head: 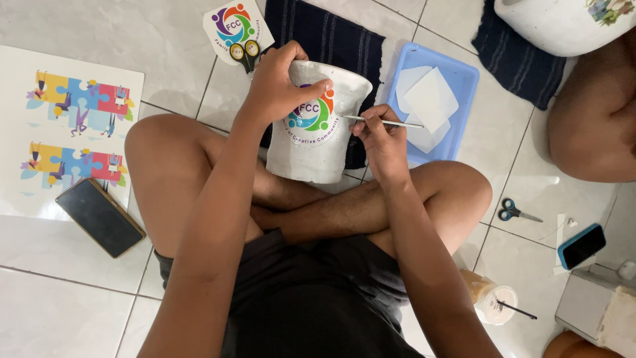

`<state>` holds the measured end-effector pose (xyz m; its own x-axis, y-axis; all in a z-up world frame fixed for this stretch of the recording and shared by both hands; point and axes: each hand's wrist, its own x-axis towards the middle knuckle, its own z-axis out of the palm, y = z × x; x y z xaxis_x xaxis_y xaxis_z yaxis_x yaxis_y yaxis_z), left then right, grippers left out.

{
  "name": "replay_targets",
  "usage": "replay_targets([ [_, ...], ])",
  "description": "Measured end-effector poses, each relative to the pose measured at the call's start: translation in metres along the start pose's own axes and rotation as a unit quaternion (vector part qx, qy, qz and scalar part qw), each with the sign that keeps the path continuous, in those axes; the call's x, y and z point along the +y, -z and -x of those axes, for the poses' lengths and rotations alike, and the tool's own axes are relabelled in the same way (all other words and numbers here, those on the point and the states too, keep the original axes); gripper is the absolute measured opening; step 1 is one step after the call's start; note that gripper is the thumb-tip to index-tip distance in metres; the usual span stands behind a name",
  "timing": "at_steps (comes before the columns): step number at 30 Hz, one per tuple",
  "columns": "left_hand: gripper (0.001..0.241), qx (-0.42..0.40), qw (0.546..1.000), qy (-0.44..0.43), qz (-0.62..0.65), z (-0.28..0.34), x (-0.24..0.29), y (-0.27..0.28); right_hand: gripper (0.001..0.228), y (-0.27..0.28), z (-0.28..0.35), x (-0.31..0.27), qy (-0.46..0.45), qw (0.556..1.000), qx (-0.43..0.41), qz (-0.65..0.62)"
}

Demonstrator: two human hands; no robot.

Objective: The person sits on the floor and uses a metal tool to scrape and peel a colorful logo sticker off the side of a white ceramic pot. They work around the edges and center of the sticker, lifting the material and discarding pieces into a nearby red bucket.

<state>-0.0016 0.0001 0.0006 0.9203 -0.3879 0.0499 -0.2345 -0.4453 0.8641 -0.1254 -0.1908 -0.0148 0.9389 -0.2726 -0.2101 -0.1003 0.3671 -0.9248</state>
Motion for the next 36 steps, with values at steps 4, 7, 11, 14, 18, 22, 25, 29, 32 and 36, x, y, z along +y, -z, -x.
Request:
replay_targets([
  [4, 0.042, 0.003, 1.0, -0.012, 0.007, 0.0003, 0.001, 0.0007, 0.009, 0.0012, -0.001, 0.0028, 0.003, 1.0, -0.001, 0.007],
  [7, 0.042, 0.001, 1.0, -0.004, 0.003, 0.0008, 0.0004, 0.0007, 0.009, 0.002, -0.0007, 0.0038, 0.007, 1.0, -0.006, 0.004],
  [11, 0.041, -0.002, 1.0, 0.008, -0.006, 0.0018, 0.0008, 0.0008, 0.009, 0.0038, 0.0001, 0.0052, 0.007, 1.0, -0.011, -0.005],
  [14, 0.042, -0.009, 1.0, 0.018, -0.004, 0.0016, 0.0028, 0.0025, 0.008, 0.0043, -0.0007, 0.0061, 0.01, 1.0, -0.015, -0.011],
  [18, 0.043, 0.002, 1.0, -0.015, 0.004, -0.0002, -0.0028, 0.0, 0.009, 0.004, -0.0005, 0.0054, 0.007, 1.0, -0.016, -0.008],
  [22, 0.043, 0.001, 1.0, -0.006, 0.0, 0.0001, -0.0027, 0.0007, 0.009, 0.0036, -0.0005, 0.0057, 0.013, 1.0, -0.018, -0.003],
  [25, 0.043, 0.002, 1.0, -0.016, 0.005, -0.0007, -0.0029, 0.0004, 0.008, 0.0016, 0.0009, 0.0032, 0.016, 1.0, -0.017, 0.005],
  [29, 0.043, 0.003, 0.999, -0.031, 0.017, -0.0008, -0.0022, 0.0006, 0.008, 0.002, 0.0009, 0.0042, 0.019, 1.0, -0.015, 0.0],
  [32, 0.043, -0.001, 1.0, -0.007, 0.009, 0.0006, 0.0002, 0.0015, 0.008, 0.0005, 0.0019, 0.0055, 0.021, 1.0, -0.006, 0.0],
  [36, 0.042, -0.005, 1.0, 0.003, 0.0, 0.0013, 0.0021, 0.0023, 0.009, 0.0007, 0.0036, 0.0079, 0.024, 1.0, -0.005, -0.01],
])
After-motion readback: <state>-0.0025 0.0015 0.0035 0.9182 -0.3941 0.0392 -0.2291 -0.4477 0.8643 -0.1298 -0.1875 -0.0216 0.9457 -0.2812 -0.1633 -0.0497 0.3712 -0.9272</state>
